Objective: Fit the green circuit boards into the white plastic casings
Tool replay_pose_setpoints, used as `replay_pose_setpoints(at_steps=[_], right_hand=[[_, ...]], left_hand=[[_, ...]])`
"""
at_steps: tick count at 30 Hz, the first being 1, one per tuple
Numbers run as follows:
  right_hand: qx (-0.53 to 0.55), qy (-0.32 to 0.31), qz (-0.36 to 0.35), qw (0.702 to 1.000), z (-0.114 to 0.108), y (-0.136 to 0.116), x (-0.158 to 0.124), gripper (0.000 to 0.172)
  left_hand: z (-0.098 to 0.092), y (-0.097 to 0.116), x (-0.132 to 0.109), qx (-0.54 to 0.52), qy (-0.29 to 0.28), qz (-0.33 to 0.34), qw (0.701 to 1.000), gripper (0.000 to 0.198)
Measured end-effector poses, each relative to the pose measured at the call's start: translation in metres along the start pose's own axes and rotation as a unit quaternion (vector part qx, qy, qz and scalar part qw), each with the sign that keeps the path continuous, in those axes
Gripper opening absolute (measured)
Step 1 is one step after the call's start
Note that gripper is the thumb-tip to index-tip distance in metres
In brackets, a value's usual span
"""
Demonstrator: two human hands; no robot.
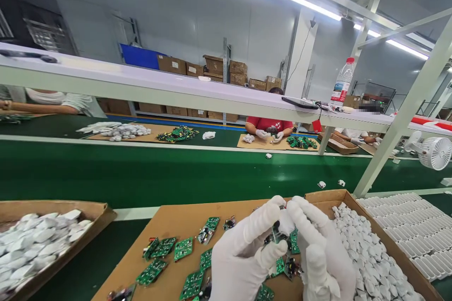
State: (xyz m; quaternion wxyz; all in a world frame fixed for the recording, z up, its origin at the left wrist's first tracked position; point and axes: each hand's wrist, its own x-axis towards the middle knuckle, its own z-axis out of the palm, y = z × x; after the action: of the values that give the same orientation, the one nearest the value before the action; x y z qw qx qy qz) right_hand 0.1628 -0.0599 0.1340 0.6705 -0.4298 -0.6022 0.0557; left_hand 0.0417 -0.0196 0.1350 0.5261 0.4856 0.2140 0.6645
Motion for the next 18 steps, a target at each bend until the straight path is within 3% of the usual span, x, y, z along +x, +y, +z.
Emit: replay_pose_setpoints(at_steps=[5, 9, 13, 16, 18], right_hand=[[-0.011, -0.002, -0.068, 0.998, 0.01, -0.012, -0.001, 0.046], [-0.013, 0.046, -0.122, 0.991, 0.013, -0.006, -0.002, 0.033], [-0.012, 0.073, -0.135, 0.988, 0.016, 0.005, 0.002, 0.03], [0.013, 0.058, -0.144, 0.988, 0.013, 0.006, 0.003, 0.032], [0.025, 0.039, -0.11, 0.993, 0.007, 0.004, 0.0, 0.035]], left_hand=[[0.002, 0.006, 0.0, 0.05, -0.009, 0.014, 0.999, 0.029], [0.008, 0.0, -0.002, 0.078, 0.007, 0.034, 0.996, 0.028], [0.012, -0.009, -0.005, 0.078, 0.011, 0.043, 0.996, 0.029], [0.011, -0.009, -0.005, 0.064, 0.006, 0.048, 0.997, 0.028], [0.009, -0.007, -0.003, 0.046, 0.003, 0.06, 0.997, 0.027]])
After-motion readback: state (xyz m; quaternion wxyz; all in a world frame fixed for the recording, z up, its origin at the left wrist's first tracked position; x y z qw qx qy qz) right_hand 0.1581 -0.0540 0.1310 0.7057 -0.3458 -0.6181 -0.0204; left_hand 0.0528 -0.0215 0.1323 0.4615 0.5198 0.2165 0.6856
